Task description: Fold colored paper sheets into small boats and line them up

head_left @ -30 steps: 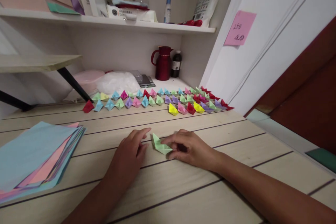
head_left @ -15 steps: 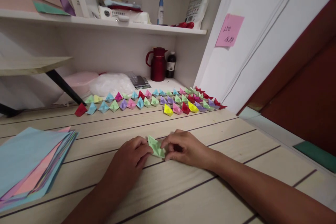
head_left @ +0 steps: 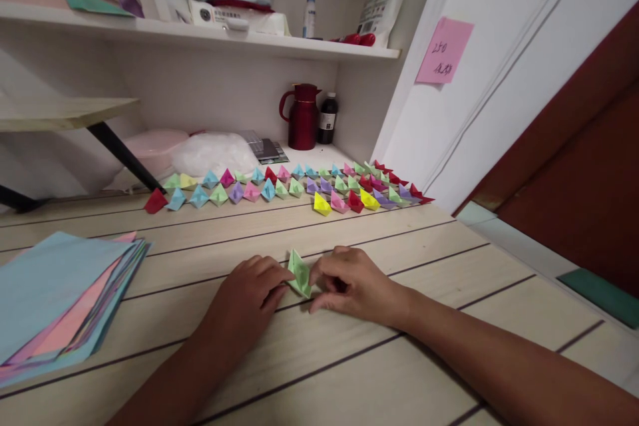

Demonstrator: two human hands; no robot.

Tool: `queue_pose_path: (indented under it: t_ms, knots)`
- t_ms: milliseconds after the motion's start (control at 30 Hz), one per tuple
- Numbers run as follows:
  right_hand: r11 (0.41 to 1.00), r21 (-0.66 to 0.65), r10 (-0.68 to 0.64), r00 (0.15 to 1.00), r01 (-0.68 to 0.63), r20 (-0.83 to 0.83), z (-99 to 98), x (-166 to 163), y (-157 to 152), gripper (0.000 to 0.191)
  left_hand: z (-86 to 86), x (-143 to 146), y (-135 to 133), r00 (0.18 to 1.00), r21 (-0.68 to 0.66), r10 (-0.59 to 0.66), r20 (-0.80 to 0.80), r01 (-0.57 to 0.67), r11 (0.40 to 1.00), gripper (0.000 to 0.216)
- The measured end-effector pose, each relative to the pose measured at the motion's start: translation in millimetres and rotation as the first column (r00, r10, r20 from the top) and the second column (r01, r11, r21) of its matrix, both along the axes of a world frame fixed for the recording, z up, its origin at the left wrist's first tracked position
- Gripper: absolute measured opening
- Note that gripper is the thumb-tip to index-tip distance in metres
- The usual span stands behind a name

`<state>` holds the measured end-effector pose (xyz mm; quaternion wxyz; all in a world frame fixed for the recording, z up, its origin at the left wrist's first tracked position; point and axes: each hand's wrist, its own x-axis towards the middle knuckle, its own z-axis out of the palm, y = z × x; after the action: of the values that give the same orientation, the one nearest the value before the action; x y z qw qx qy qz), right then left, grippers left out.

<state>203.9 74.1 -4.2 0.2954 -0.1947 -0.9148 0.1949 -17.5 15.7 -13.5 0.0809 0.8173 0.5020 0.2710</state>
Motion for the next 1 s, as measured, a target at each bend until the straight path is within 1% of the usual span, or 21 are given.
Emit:
queue_pose_path:
  t_ms: [67, 133, 300, 500, 633, 733, 833, 933, 1000]
  knots:
    - [0.999, 0.025, -0.031, 1.0, 0.031, 0.003, -1.2, -2, -2, 0.034, 0.0, 0, 0, 1.0, -0.004, -0.002, -0.004, 0.002, 1.0, 0.018]
    - [0.998, 0.045, -0.05, 0.999, 0.049, 0.015, -2.4, -3, -4, 0.029, 0.4, 0, -1, 1.0, -0.013, 0.002, -0.021, -0.002, 1.0, 0.017]
    - [0.997, 0.066, -0.042, 0.999, 0.04, 0.028, -3.0, -3, -5, 0.021, 1.8, 1, -1, 0.999, -0.032, -0.002, -0.037, 0.001, 0.999, 0.017]
    - [0.999, 0.046, -0.029, 0.999, 0.027, 0.044, -5.1, -4, -4, 0.018, 3.3, 2, -1, 1.0, -0.044, 0.0, -0.031, -0.001, 0.999, 0.018]
    - [0.998, -0.014, -0.056, 0.998, 0.057, 0.034, -6.7, -7, -3, 0.015, 4.6, 2, -1, 1.0, -0.04, 0.01, -0.025, -0.011, 0.999, 0.016]
    - [0.988, -0.062, -0.138, 0.989, 0.141, 0.046, -5.6, -9, -3, 0.013, 7.2, 2, -3, 0.997, -0.046, 0.06, 0.054, -0.058, 0.997, 0.02]
    - [0.963, -0.112, -0.237, 0.969, 0.244, 0.072, -4.3, -9, -1, 0.013, 9.4, -1, -5, 0.964, -0.075, 0.165, 0.211, -0.153, 0.985, 0.025]
    - [0.948, -0.147, -0.271, 0.958, 0.282, 0.094, -2.2, -7, 5, 0.015, 8.0, -6, -4, 0.868, -0.164, 0.324, 0.376, -0.282, 0.945, 0.034]
    - [0.949, -0.151, -0.261, 0.959, 0.277, 0.113, 1.0, -8, 13, 0.018, 5.1, -11, -2, 0.789, -0.226, 0.403, 0.463, -0.335, 0.915, 0.04]
